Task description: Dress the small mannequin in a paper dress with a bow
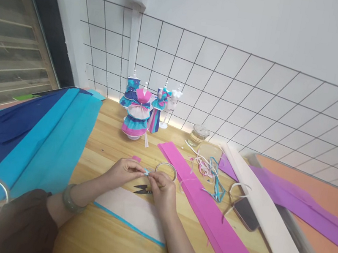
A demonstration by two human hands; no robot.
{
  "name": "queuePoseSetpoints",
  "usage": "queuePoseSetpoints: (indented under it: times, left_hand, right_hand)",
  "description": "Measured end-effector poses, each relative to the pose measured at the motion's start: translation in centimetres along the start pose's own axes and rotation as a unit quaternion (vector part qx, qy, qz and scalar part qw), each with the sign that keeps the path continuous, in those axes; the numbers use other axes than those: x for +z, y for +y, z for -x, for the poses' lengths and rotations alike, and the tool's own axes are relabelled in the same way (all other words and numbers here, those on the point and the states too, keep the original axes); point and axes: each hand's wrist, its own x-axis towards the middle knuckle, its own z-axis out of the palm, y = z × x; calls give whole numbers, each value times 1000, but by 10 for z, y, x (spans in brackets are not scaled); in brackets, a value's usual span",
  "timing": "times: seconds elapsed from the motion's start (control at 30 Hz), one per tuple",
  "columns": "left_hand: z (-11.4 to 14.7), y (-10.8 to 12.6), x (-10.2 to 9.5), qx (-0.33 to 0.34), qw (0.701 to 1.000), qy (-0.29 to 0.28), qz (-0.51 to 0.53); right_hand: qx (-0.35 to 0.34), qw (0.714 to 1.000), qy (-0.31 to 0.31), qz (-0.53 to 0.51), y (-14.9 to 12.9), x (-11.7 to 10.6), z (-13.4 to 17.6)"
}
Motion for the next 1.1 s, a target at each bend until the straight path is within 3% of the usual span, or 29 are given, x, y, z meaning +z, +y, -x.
queuePoseSetpoints:
  times: [0.33,0.7,1.1]
  left_hand:
    - [1,6,-1,-35,999,14,-22]
    - [0,5,-2,-15,999,-4,51]
    - [0,-1,-2,-63,997,-15,37]
  right_hand:
    - [15,999,17,-24,-4,1,1]
    - [17,999,35,-31,-3,2,0]
    - [36,998,28,-43,-2,2,0]
